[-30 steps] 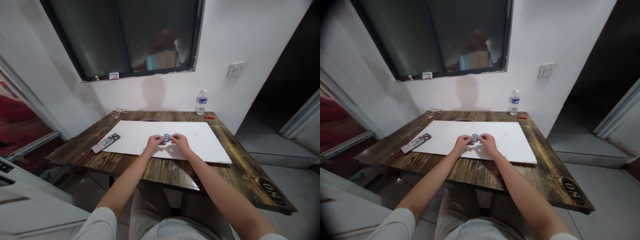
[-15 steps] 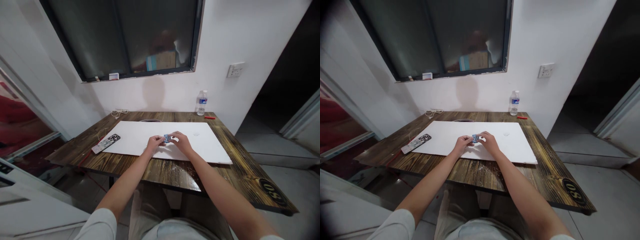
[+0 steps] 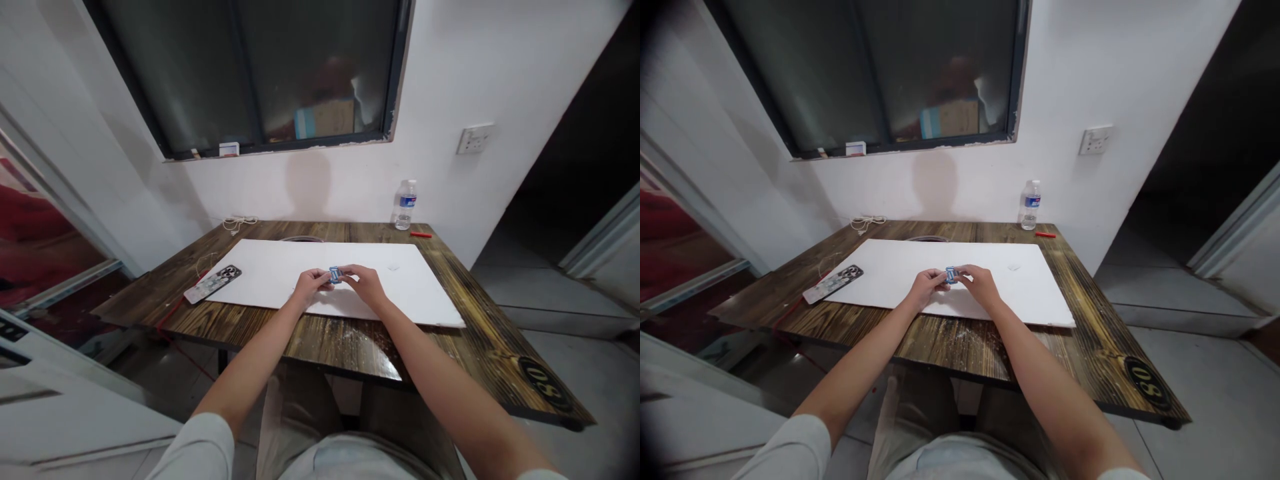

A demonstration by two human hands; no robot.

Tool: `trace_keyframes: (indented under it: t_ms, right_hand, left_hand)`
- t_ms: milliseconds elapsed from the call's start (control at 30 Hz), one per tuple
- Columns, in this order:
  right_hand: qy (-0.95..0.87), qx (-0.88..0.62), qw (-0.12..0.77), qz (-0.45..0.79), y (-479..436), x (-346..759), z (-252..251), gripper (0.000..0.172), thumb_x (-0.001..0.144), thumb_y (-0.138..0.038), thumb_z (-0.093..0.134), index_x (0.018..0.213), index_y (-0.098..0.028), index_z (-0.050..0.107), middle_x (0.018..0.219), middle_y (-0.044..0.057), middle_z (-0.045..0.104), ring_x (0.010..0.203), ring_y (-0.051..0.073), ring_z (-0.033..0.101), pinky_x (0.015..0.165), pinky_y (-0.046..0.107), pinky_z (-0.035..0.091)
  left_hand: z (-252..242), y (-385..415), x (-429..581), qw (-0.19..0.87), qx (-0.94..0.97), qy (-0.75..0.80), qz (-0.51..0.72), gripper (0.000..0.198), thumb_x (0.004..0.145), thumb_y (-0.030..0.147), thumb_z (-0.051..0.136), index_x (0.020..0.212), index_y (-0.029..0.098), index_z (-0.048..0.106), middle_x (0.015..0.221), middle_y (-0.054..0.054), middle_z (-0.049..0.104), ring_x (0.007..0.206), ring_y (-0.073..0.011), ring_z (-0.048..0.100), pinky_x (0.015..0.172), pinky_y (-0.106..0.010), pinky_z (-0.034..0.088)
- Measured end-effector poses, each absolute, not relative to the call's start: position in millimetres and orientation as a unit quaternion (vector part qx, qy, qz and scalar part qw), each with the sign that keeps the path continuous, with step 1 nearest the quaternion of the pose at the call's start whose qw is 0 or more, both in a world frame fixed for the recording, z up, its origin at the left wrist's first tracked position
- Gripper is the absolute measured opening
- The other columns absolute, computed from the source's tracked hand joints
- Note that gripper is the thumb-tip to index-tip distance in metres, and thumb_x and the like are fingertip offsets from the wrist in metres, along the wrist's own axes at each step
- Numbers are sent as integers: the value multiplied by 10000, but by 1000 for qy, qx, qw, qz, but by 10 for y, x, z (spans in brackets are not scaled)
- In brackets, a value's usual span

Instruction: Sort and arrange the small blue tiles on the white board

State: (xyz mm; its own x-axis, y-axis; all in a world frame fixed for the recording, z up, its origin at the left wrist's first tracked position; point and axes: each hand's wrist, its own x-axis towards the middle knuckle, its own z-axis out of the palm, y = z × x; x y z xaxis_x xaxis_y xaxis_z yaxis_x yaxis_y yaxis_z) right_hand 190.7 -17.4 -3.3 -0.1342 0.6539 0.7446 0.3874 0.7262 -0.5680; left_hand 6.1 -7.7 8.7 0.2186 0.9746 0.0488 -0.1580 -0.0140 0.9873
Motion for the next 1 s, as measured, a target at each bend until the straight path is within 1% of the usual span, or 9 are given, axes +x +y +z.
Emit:
trace_keyframes:
  t_ms: [233, 400, 633, 800, 1000]
  right_hand:
    - [-743, -357, 558, 101, -203, 1920, 7, 197, 851, -369, 622, 969, -234, 704, 932, 62, 736, 798, 202, 693, 753, 355, 562]
    - [-748, -349, 559, 83, -198, 1936, 7, 206, 853, -379, 618, 966, -223, 692, 926, 69, 732, 776, 198, 693, 726, 344, 563]
    - [-752, -375, 536, 81, -192, 1915, -22, 175, 855, -324, 600, 964, -224, 693, 891, 53, 736, 741, 188, 683, 708, 331, 550]
    - [-743, -388, 539, 88, -227, 1874, 0, 156, 831, -283, 607, 942, -220, 698, 851, 47, 727, 700, 179, 665, 694, 324, 536]
    - [-744, -397, 532, 75, -269, 1845, 44, 137, 818, -249, 607, 924, -227, 691, 826, 48, 704, 702, 181, 636, 692, 329, 516]
  left_hand:
    - [83, -74, 57, 593, 510, 388, 486, 500, 483, 494, 856, 722, 106, 650, 611, -61, 682, 533, -148, 633, 621, -302, 547]
    - [54, -56, 49, 597, 506, 386, 489, 501, 481, 490, 860, 724, 105, 652, 622, -69, 686, 533, -151, 636, 615, -306, 549]
    - [43, -44, 45, 598, 507, 389, 484, 529, 479, 512, 856, 742, 105, 645, 635, -72, 691, 565, -165, 652, 641, -323, 558]
    - [28, -46, 46, 599, 514, 383, 480, 519, 486, 511, 855, 732, 109, 637, 638, -70, 691, 601, -180, 670, 677, -337, 562]
    - [6, -37, 45, 591, 522, 385, 480, 528, 480, 506, 858, 746, 100, 653, 664, -81, 699, 623, -197, 684, 717, -363, 565]
